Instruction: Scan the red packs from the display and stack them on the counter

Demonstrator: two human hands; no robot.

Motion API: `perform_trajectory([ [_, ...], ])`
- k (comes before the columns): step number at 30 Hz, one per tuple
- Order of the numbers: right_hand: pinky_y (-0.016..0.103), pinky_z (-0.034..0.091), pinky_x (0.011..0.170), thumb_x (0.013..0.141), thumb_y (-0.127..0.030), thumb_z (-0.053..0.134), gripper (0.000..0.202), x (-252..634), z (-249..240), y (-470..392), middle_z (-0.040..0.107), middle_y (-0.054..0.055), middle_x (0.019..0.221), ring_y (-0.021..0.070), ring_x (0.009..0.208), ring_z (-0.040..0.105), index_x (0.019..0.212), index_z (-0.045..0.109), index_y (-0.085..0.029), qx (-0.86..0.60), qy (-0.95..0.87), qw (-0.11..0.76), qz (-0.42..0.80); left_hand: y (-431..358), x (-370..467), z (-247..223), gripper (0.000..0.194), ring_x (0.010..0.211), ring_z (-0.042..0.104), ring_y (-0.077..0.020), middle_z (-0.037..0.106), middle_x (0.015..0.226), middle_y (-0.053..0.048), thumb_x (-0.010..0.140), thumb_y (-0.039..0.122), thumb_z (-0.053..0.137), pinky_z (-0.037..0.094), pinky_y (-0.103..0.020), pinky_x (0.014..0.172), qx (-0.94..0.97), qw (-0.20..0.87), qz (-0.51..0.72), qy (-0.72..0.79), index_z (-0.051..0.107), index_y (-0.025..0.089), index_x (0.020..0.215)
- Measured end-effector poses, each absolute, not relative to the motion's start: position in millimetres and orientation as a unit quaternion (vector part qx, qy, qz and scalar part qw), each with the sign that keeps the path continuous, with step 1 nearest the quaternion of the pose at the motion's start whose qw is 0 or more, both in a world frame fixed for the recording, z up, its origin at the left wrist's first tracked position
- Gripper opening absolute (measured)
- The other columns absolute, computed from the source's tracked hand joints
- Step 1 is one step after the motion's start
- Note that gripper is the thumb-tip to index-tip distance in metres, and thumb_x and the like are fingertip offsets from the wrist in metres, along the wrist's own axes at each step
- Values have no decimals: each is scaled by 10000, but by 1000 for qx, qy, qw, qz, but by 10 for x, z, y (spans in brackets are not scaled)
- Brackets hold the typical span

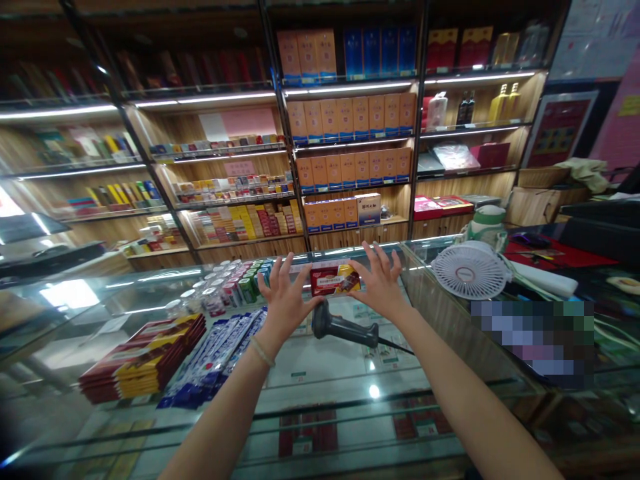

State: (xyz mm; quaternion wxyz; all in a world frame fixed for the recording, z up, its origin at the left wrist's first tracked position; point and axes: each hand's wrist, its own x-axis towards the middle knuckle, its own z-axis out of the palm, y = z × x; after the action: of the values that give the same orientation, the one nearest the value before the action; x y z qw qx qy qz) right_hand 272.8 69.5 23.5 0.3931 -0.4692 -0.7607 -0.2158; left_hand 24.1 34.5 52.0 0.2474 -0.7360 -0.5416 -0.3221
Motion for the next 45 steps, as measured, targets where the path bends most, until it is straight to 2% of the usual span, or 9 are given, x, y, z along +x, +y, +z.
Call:
perform_trajectory([
  [4,678,74,1217,779,-492,827,684,2745,236,714,220,138,1703,395,1560,152,1394,590,-308,-481,-757,383,-220,368,285,556,697,1546,274,-404,370,1654,-162,719,438,873,-3,-701,1231,-741,264,-314,-532,624,303,1356],
  [11,671,19,1214,759,-559,824,712,2895,451,823,209,115,1712,397,1553,141,1394,605,-325,-508,-754,334,-247,503,416,744,597,1543,284,-411,381,1650,-157,745,441,851,0,-723,1237,-763,291,-283,-503,662,244,1275],
  [18,661,-18,1217,783,-589,789,725,3315,582,934,217,121,1707,376,1557,138,1432,573,-349,-515,-760,284,-276,673,812,896,473,1547,286,-391,364,1658,-150,748,367,849,-15,-713,1254,-786,303,-258,-473,703,214,1171],
  [32,660,-28,1223,761,-598,815,743,4208,479,927,259,146,1695,384,1559,160,1417,595,-327,-546,-735,217,-338,1013,1705,714,525,1585,140,-400,332,1673,-148,775,509,805,-74,-660,1277,-830,301,-215,-417,730,160,1160],
  [36,672,-70,1219,782,-586,793,725,4234,355,1013,262,155,1695,396,1568,133,1414,601,-286,-545,-745,185,-337,1118,1774,636,486,1590,118,-403,345,1669,-139,769,492,800,-51,-668,1277,-839,286,-191,-422,743,178,1135],
  [41,691,-110,1212,781,-592,782,690,4188,153,1186,312,170,1674,401,1582,84,1357,645,-239,-537,-768,127,-325,1230,1785,501,453,1582,165,-394,320,1681,-136,779,473,794,20,-695,1271,-845,251,-141,-451,749,182,1123],
  [45,681,-124,1219,768,-605,782,683,4153,124,1321,349,173,1657,394,1583,101,1323,662,-226,-526,-782,99,-320,1335,1784,435,458,1576,185,-397,340,1674,-129,759,494,806,50,-690,1270,-842,234,-128,-469,757,199,1106],
])
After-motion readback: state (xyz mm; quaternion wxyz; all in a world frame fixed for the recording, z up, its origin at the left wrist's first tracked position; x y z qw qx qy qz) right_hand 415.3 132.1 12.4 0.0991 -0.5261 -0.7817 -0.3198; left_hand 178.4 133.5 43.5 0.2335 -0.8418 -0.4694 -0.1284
